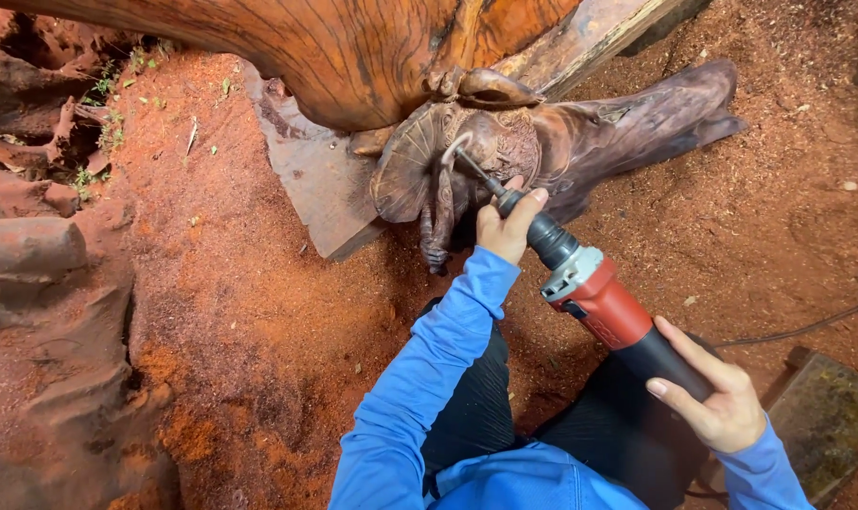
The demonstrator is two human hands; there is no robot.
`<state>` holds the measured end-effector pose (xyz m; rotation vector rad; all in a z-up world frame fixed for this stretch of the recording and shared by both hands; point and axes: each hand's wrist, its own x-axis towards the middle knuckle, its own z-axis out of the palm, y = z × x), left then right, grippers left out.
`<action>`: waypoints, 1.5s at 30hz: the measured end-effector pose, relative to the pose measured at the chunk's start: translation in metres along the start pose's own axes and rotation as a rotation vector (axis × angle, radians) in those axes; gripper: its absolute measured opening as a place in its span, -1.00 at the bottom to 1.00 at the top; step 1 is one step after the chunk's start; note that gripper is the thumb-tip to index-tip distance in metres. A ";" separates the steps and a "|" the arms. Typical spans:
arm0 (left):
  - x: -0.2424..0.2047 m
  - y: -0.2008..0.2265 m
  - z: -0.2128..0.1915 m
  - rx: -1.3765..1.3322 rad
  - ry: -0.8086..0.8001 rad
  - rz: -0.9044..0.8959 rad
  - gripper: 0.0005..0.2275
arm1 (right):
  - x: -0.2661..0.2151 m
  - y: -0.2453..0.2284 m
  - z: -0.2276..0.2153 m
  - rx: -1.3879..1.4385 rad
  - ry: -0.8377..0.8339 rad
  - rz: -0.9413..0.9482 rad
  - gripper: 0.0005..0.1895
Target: Sanding a wooden statue using a handheld rotary tool to smooth the surface and refine details.
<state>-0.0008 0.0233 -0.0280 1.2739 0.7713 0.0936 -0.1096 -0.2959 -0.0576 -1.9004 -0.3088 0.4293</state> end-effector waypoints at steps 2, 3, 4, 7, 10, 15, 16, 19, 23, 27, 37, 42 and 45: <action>-0.001 0.003 -0.003 0.177 -0.043 0.041 -0.17 | -0.003 -0.001 0.002 0.007 0.005 0.001 -0.15; -0.004 0.004 -0.001 0.167 -0.035 0.041 -0.17 | -0.008 0.003 0.001 0.000 -0.005 -0.003 -0.15; -0.007 0.006 0.001 0.223 -0.058 0.047 -0.11 | -0.013 0.007 0.000 0.007 0.030 0.026 -0.15; -0.014 0.012 0.002 0.266 -0.096 0.050 -0.04 | -0.017 0.013 0.001 -0.002 0.061 0.055 -0.15; -0.013 0.013 0.004 0.197 -0.099 0.037 -0.05 | -0.011 0.009 0.003 -0.020 0.057 0.057 -0.13; -0.005 -0.003 -0.001 0.092 0.032 0.016 -0.16 | -0.009 0.006 -0.006 -0.070 -0.008 0.029 -0.12; -0.009 0.001 -0.003 0.150 -0.030 0.020 -0.13 | -0.011 0.007 -0.009 -0.077 -0.002 0.067 -0.10; -0.013 0.007 -0.003 0.236 -0.108 0.051 -0.06 | -0.014 0.010 -0.010 -0.074 0.025 0.084 -0.11; -0.009 0.013 0.001 0.259 -0.116 0.137 -0.04 | -0.010 0.009 -0.003 0.011 0.074 0.139 -0.09; 0.001 0.011 -0.004 0.226 -0.071 0.092 -0.19 | -0.003 -0.003 0.012 -0.002 0.056 0.033 -0.12; -0.007 -0.003 -0.013 0.180 -0.026 -0.047 -0.26 | -0.010 -0.004 -0.005 -0.071 0.012 0.055 -0.13; -0.020 0.011 -0.019 0.237 0.006 -0.230 -0.40 | -0.012 -0.011 -0.008 -0.150 -0.022 0.016 -0.12; -0.021 0.010 -0.020 0.226 -0.129 -0.134 -0.14 | -0.017 -0.003 -0.010 -0.145 0.012 0.024 -0.11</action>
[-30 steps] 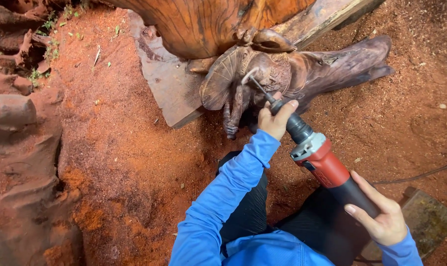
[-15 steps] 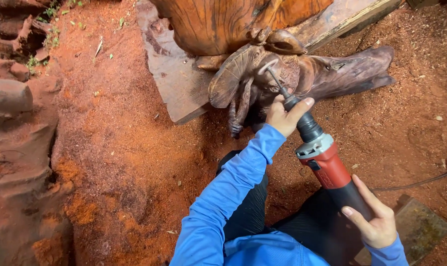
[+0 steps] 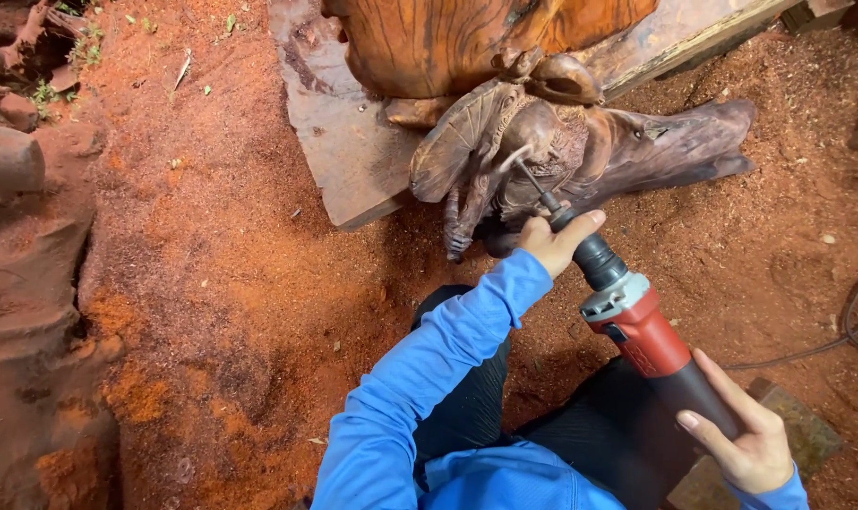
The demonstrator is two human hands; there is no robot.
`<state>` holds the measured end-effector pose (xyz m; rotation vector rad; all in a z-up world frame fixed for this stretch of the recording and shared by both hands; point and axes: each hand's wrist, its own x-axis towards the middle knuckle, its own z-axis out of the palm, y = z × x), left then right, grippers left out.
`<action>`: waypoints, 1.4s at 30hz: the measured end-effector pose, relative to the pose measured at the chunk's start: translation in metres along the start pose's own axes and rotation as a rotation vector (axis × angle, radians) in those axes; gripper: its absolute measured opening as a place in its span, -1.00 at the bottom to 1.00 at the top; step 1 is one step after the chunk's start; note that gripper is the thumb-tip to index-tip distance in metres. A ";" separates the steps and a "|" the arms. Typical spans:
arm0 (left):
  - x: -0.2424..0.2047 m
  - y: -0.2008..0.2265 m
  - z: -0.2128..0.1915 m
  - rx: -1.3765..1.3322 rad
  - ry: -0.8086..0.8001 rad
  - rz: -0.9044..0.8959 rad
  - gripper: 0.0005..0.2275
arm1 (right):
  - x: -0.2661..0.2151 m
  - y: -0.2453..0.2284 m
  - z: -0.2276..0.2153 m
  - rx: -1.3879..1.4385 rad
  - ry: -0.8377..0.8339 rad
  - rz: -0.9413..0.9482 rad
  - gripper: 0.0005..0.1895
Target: Sanding a wooden statue using a handheld rotary tool to smooth the surface and refine details.
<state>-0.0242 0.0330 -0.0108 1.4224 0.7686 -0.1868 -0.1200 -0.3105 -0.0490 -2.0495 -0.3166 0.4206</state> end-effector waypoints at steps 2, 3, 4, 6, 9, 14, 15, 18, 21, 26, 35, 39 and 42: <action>-0.001 0.000 -0.001 0.058 -0.003 -0.058 -0.44 | -0.002 0.009 -0.001 0.040 0.001 0.077 -0.11; 0.003 0.000 -0.001 0.055 -0.006 -0.058 -0.44 | 0.003 0.003 0.001 0.036 0.002 0.078 -0.11; 0.006 -0.001 -0.002 0.028 0.044 -0.099 -0.43 | 0.007 -0.003 0.003 0.030 -0.005 0.030 -0.12; 0.011 -0.006 -0.001 -0.002 0.092 -0.139 -0.43 | 0.010 0.001 0.015 0.018 -0.013 -0.019 -0.13; 0.011 -0.027 0.009 -0.294 -0.078 0.161 -0.31 | -0.002 0.028 0.035 -0.269 0.233 -0.488 -0.23; -0.018 -0.045 0.011 -0.136 -0.387 0.466 -0.58 | -0.052 0.078 0.051 -0.073 0.327 -0.111 -0.11; -0.019 -0.051 0.014 -0.146 -0.385 0.466 -0.58 | -0.058 0.077 0.054 -0.082 0.322 -0.114 -0.11; -0.032 -0.055 0.010 -0.203 -0.348 0.315 -0.46 | -0.066 0.062 0.059 0.196 0.399 -0.063 -0.16; -0.048 -0.050 -0.004 -0.039 -0.210 0.256 -0.55 | -0.062 0.038 0.051 0.358 0.333 0.026 -0.14; -0.038 -0.045 -0.028 -0.361 0.048 -0.307 -0.31 | -0.036 -0.008 0.041 -0.177 0.150 -0.124 -0.30; -0.007 -0.066 -0.037 -0.406 0.196 -0.264 -0.50 | -0.032 -0.135 0.055 -0.350 0.074 0.055 -0.29; -0.002 -0.078 -0.031 -0.447 0.168 -0.254 -0.45 | -0.036 -0.155 0.054 -0.383 0.073 -0.030 -0.29; 0.005 -0.082 -0.030 -0.563 0.181 -0.233 -0.63 | -0.030 -0.165 0.054 -0.455 0.050 0.014 -0.28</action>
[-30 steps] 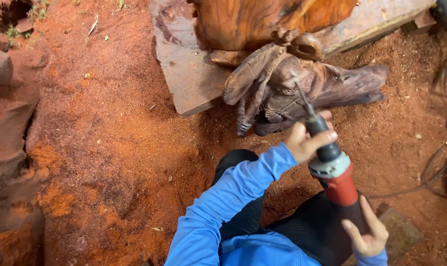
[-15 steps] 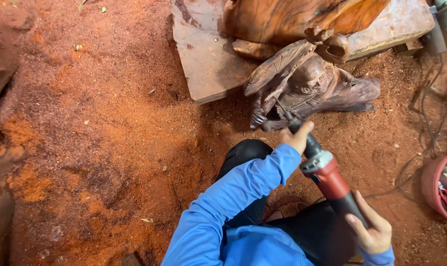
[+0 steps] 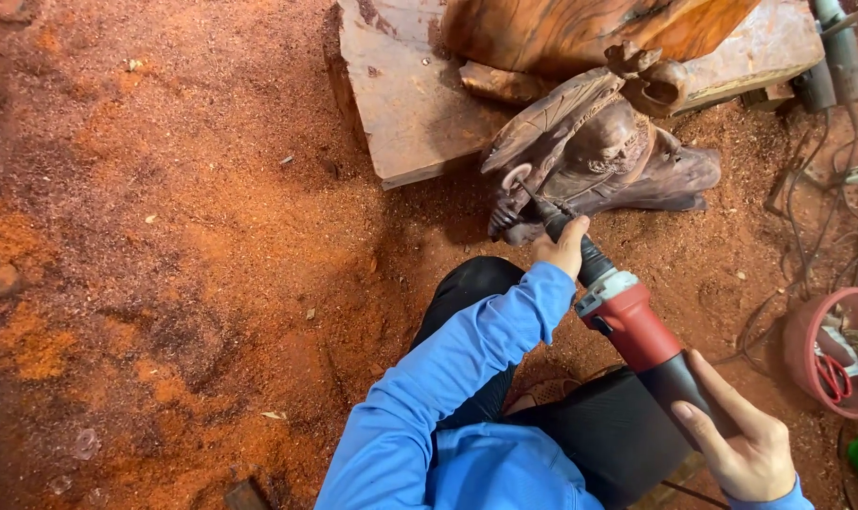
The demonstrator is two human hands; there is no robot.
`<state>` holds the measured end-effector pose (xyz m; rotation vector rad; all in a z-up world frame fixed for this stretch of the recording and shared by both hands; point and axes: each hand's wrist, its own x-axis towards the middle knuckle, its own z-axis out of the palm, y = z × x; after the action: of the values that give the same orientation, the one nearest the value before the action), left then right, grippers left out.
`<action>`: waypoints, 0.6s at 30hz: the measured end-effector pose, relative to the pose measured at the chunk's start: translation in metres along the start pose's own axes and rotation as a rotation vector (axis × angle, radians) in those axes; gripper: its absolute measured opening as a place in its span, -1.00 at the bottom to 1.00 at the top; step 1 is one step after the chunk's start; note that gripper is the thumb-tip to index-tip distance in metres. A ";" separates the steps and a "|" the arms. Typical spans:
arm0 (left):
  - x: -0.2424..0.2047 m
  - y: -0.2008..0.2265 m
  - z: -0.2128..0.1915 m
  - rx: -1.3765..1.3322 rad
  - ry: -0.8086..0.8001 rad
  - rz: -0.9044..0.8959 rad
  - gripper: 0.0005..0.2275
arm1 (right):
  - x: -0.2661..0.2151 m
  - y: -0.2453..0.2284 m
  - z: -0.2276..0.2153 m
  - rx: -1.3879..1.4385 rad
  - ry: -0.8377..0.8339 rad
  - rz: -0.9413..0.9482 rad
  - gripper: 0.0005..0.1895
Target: Sanding a wooden statue using a handheld rotary tool to smooth the surface and refine details.
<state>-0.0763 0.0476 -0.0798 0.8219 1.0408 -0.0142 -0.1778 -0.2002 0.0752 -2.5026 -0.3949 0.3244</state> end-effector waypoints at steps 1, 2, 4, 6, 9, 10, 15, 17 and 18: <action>-0.003 0.003 -0.002 0.033 0.012 -0.051 -0.51 | 0.001 -0.003 -0.001 0.003 -0.007 0.010 -0.28; -0.005 0.006 -0.006 0.067 0.026 -0.103 -0.38 | 0.001 -0.007 -0.001 0.008 -0.015 0.022 -0.29; -0.009 0.007 -0.010 0.087 0.020 -0.085 -0.39 | 0.001 -0.010 -0.004 -0.004 -0.024 0.052 -0.30; -0.017 0.013 -0.013 0.112 0.012 -0.071 -0.39 | 0.002 -0.006 -0.009 -0.016 -0.032 0.087 -0.30; -0.033 0.028 -0.021 0.106 -0.020 -0.146 -0.29 | 0.006 -0.002 -0.016 -0.035 -0.051 0.032 -0.30; -0.037 0.032 -0.023 0.150 -0.042 -0.155 -0.21 | 0.010 -0.007 -0.020 -0.004 -0.072 -0.005 -0.29; -0.037 0.032 -0.018 0.123 -0.061 -0.140 -0.23 | 0.023 -0.032 -0.038 0.148 -0.095 0.163 -0.27; -0.029 0.024 -0.014 0.001 -0.073 -0.116 -0.27 | 0.029 -0.037 -0.047 -0.040 -0.119 0.038 -0.26; -0.032 0.025 -0.015 0.002 -0.073 -0.118 -0.27 | 0.028 -0.043 -0.048 -0.040 -0.120 0.040 -0.26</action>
<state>-0.0954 0.0632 -0.0441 0.7558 1.0190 -0.1441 -0.1454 -0.1809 0.1343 -2.5405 -0.4034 0.4891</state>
